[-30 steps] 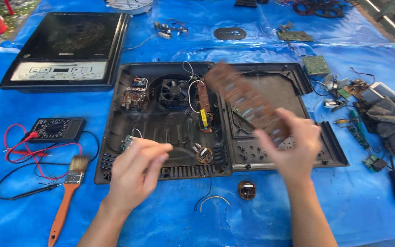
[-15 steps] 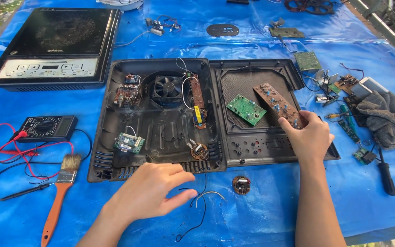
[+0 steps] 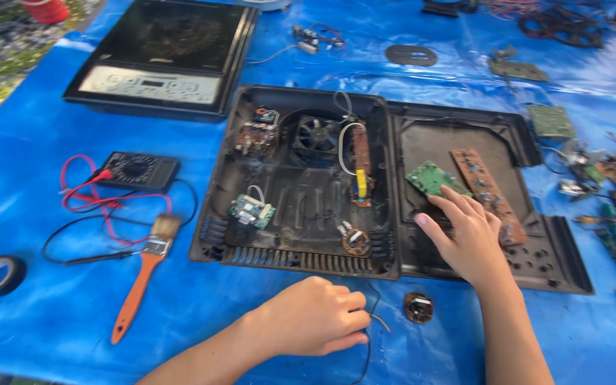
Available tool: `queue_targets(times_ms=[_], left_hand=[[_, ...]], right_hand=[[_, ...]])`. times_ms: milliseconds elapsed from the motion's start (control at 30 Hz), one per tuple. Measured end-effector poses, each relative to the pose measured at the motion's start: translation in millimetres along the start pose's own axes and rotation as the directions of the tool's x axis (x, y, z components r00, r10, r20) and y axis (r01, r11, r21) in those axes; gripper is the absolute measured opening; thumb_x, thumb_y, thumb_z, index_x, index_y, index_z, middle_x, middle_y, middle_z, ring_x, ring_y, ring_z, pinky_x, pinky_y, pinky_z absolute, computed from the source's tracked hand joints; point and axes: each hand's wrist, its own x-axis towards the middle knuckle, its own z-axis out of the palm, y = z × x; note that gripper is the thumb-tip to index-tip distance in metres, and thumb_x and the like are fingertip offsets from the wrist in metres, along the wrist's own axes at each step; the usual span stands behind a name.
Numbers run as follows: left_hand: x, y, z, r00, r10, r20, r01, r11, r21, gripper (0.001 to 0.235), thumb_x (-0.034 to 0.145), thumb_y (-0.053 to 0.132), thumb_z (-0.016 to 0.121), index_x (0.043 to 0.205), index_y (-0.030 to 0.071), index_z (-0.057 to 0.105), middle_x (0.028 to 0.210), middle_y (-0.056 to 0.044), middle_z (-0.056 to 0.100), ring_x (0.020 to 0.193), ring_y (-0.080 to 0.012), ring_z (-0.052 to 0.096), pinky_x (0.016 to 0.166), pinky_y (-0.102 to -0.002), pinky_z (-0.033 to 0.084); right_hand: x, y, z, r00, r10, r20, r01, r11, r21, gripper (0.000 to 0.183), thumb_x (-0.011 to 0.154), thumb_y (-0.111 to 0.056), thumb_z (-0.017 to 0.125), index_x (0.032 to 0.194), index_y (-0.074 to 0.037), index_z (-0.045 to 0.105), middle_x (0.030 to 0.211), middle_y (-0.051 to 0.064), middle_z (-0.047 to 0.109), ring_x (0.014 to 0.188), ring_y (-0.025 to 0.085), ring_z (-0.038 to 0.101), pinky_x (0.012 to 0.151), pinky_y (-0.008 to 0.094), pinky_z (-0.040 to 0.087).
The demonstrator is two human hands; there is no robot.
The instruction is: The person disassembles an electronic device on a blue tarp, removing circuit boards and wires. They use a screwdriver to unscrew components and a multimeter to test connections on a small circuit board. The person handles various electronic parts, including a fan and a transformer, while working on the device.
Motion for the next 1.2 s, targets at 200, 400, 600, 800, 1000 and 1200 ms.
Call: queue_targets(times_ms=[200, 400, 600, 800, 1000, 1200], left_hand=[[-18.1, -25.9, -63.6, 0.878, -0.018, -0.478, 0.050, 0.997, 0.052, 0.016, 0.104, 0.022, 0.065, 0.095, 0.010, 0.067, 0.080, -0.005, 0.067, 0.066, -0.0230, 0.062, 0.059, -0.039, 0.051], [-79.1, -74.9, -106.3, 0.641, -0.468, -0.608, 0.618, 0.785, 0.047, 0.033, 0.096, 0.000, 0.055, 0.127, 0.005, 0.066, 0.100, -0.003, 0.070, 0.097, -0.0249, 0.059, 0.070, -0.041, 0.054], [-87.3, -82.8, -107.8, 0.559, -0.827, -0.062, 0.819, 0.562, -0.111, 0.087, 0.079, 0.049, 0.081, 0.154, 0.021, 0.047, 0.137, -0.014, 0.053, 0.129, -0.0347, 0.049, 0.108, -0.052, 0.037], [-93.3, -104.7, -88.9, 0.638, -0.756, -0.143, 0.757, 0.651, -0.064, 0.068, 0.081, 0.032, 0.084, 0.141, 0.016, 0.057, 0.129, -0.004, 0.067, 0.121, -0.0280, 0.056, 0.101, -0.051, 0.042], [-89.8, -100.7, -92.1, 0.616, -0.762, -0.201, 0.775, 0.632, -0.023, 0.068, 0.081, 0.039, 0.085, 0.140, 0.015, 0.061, 0.119, -0.002, 0.071, 0.117, -0.0260, 0.063, 0.108, -0.051, 0.043], [-89.5, -101.8, -93.3, 0.604, -0.783, -0.150, 0.785, 0.617, -0.055, 0.082, 0.079, 0.033, 0.089, 0.149, 0.012, 0.052, 0.123, -0.004, 0.071, 0.120, -0.0277, 0.062, 0.113, -0.054, 0.037]], right_hand=[[3.9, 1.7, 2.8, 0.992, 0.128, 0.010, -0.125, 0.979, -0.161, 0.066, 0.093, -0.067, 0.046, 0.137, -0.022, 0.065, 0.167, 0.011, 0.038, 0.151, 0.036, 0.032, 0.113, 0.063, 0.022], [-6.6, 7.4, 10.0, 0.974, -0.093, -0.206, 0.081, 0.995, -0.066, 0.064, 0.096, -0.057, 0.054, 0.140, -0.013, 0.063, 0.166, 0.019, 0.043, 0.150, 0.040, 0.036, 0.113, 0.065, 0.020], [-24.2, -30.4, 8.6, 0.846, -0.385, -0.369, 0.381, 0.921, -0.087, 0.038, 0.097, -0.035, 0.069, 0.128, -0.013, 0.072, 0.147, 0.010, 0.066, 0.139, 0.031, 0.054, 0.115, 0.052, 0.031], [-23.3, -102.2, 4.1, 0.612, -0.705, -0.357, 0.735, 0.674, -0.071, 0.015, 0.091, -0.012, 0.078, 0.106, -0.008, 0.076, 0.098, 0.004, 0.077, 0.087, 0.018, 0.067, 0.082, 0.037, 0.050], [18.7, -133.5, 38.8, 0.887, -0.443, 0.126, 0.461, 0.857, -0.232, 0.040, 0.085, -0.028, 0.074, 0.122, -0.013, 0.071, 0.100, 0.004, 0.069, 0.097, 0.027, 0.068, 0.078, 0.038, 0.057], [19.9, -131.8, 9.4, 0.918, -0.290, -0.269, 0.361, 0.893, 0.269, 0.005, 0.086, -0.006, 0.080, 0.089, -0.010, 0.081, 0.074, 0.010, 0.075, 0.069, 0.029, 0.073, 0.062, 0.034, 0.055]])
